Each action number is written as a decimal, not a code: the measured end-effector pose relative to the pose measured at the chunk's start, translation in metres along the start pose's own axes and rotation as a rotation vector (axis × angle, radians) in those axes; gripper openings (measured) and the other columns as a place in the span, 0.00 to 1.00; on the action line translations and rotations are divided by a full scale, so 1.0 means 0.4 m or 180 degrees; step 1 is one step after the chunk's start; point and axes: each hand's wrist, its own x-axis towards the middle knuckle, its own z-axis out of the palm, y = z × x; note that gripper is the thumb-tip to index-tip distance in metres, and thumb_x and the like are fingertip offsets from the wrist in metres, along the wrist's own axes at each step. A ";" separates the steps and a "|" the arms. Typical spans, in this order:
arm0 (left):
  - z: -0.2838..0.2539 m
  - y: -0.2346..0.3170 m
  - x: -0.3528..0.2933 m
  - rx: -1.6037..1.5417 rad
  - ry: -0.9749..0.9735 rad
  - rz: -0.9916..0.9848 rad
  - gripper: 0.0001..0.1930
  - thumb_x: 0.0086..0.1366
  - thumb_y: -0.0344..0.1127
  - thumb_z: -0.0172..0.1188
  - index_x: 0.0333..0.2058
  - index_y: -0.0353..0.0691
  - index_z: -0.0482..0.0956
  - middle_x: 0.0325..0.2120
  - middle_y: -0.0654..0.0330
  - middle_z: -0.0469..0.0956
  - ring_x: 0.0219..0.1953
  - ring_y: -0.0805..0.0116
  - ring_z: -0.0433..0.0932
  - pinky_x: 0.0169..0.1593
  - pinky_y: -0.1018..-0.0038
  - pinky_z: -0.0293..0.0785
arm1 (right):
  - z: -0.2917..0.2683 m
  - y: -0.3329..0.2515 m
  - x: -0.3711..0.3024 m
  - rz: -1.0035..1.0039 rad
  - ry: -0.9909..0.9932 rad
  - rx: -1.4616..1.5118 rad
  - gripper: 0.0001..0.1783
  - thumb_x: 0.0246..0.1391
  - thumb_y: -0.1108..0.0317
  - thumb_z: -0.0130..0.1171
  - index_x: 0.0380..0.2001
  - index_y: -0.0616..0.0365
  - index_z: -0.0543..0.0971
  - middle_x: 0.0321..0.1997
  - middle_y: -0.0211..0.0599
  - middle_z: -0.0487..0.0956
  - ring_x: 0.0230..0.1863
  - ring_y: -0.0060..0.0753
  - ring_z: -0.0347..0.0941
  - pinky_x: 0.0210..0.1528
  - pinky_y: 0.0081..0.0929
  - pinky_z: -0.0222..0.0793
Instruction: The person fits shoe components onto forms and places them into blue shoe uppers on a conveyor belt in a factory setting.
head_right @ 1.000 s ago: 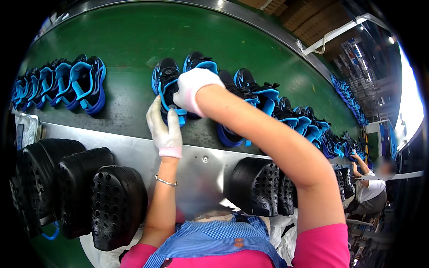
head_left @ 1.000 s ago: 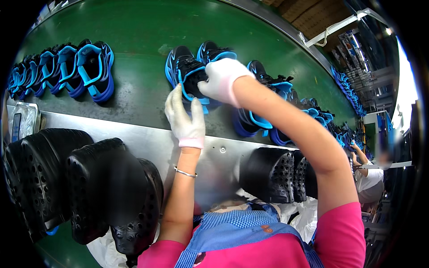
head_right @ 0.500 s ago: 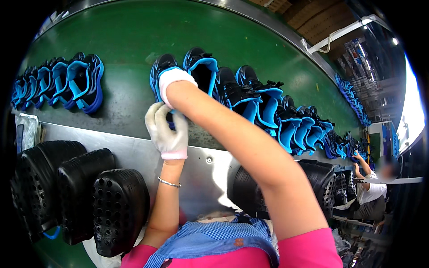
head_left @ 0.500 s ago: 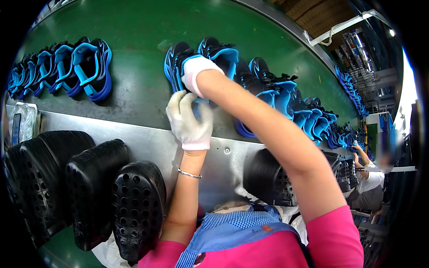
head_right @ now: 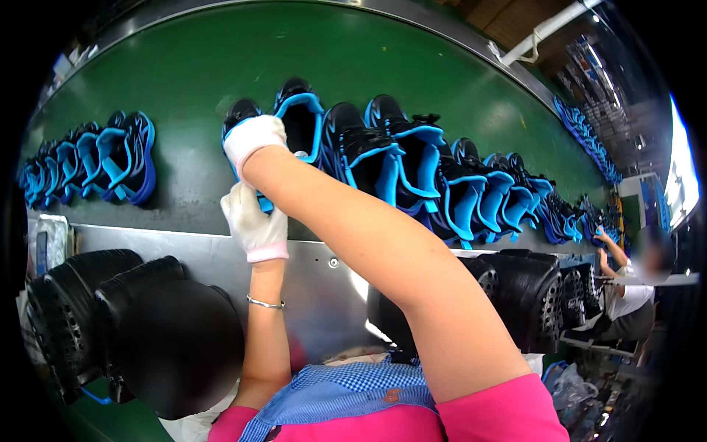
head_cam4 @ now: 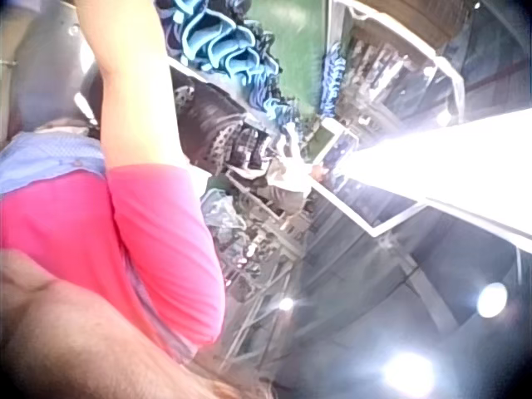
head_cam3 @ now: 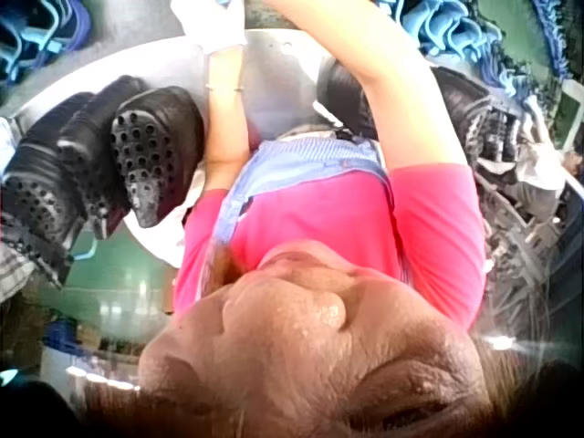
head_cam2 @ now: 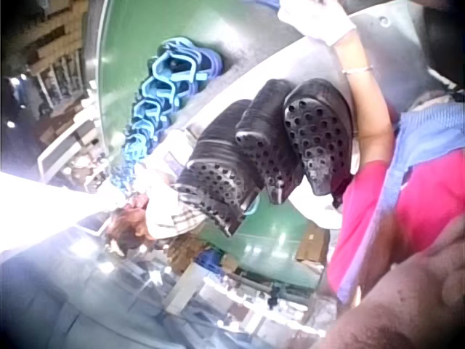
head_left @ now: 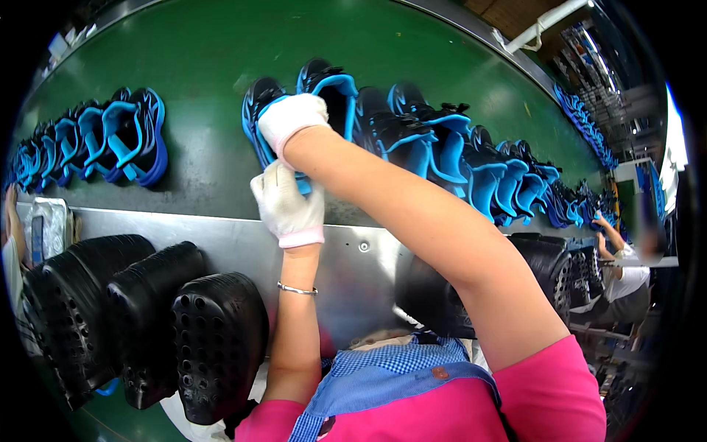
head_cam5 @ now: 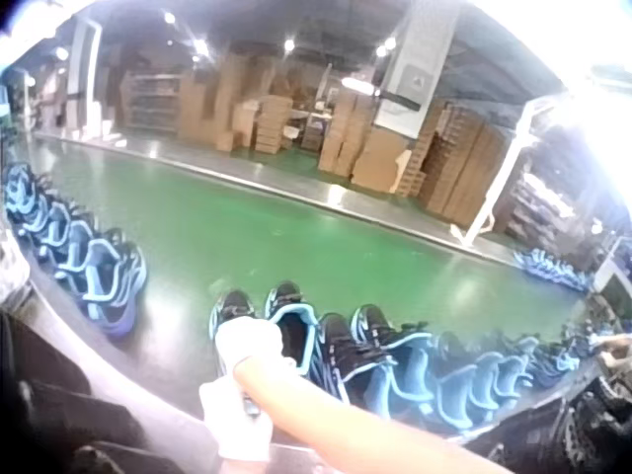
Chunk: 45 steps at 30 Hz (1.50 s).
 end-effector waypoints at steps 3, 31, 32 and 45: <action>-0.048 0.059 0.053 0.0949 -0.1241 -0.0443 0.17 0.54 0.47 0.64 0.39 0.43 0.79 0.41 0.59 0.79 0.45 0.55 0.74 0.46 0.58 0.74 | -0.027 0.049 -0.035 -0.0053 -0.0195 0.0210 0.17 0.39 0.66 0.70 0.37 0.51 0.86 0.40 0.33 0.85 0.42 0.36 0.82 0.37 0.37 0.76; 0.054 -0.054 0.284 0.1500 -0.3520 -0.1238 0.18 0.61 0.45 0.59 0.25 0.31 0.74 0.16 0.49 0.75 0.12 0.53 0.75 0.15 0.63 0.68 | 0.244 0.825 -1.580 0.3590 0.2011 0.0959 0.17 0.55 0.60 0.61 0.43 0.61 0.80 0.35 0.38 0.82 0.36 0.29 0.80 0.42 0.25 0.74; 0.066 -0.065 0.295 0.1661 -0.3522 -0.1244 0.19 0.61 0.44 0.59 0.25 0.30 0.74 0.18 0.47 0.76 0.13 0.52 0.75 0.16 0.60 0.68 | 0.284 0.834 -1.598 0.3619 0.1893 0.0932 0.19 0.54 0.59 0.62 0.44 0.61 0.79 0.37 0.39 0.82 0.38 0.31 0.80 0.44 0.26 0.74; -0.023 0.142 0.094 0.2487 -0.1151 0.0603 0.22 0.67 0.52 0.47 0.52 0.48 0.80 0.59 0.58 0.71 0.55 0.51 0.72 0.58 0.61 0.68 | 0.426 0.908 -1.611 0.3589 0.1663 0.0677 0.23 0.47 0.54 0.65 0.43 0.54 0.74 0.45 0.41 0.75 0.51 0.45 0.72 0.53 0.35 0.69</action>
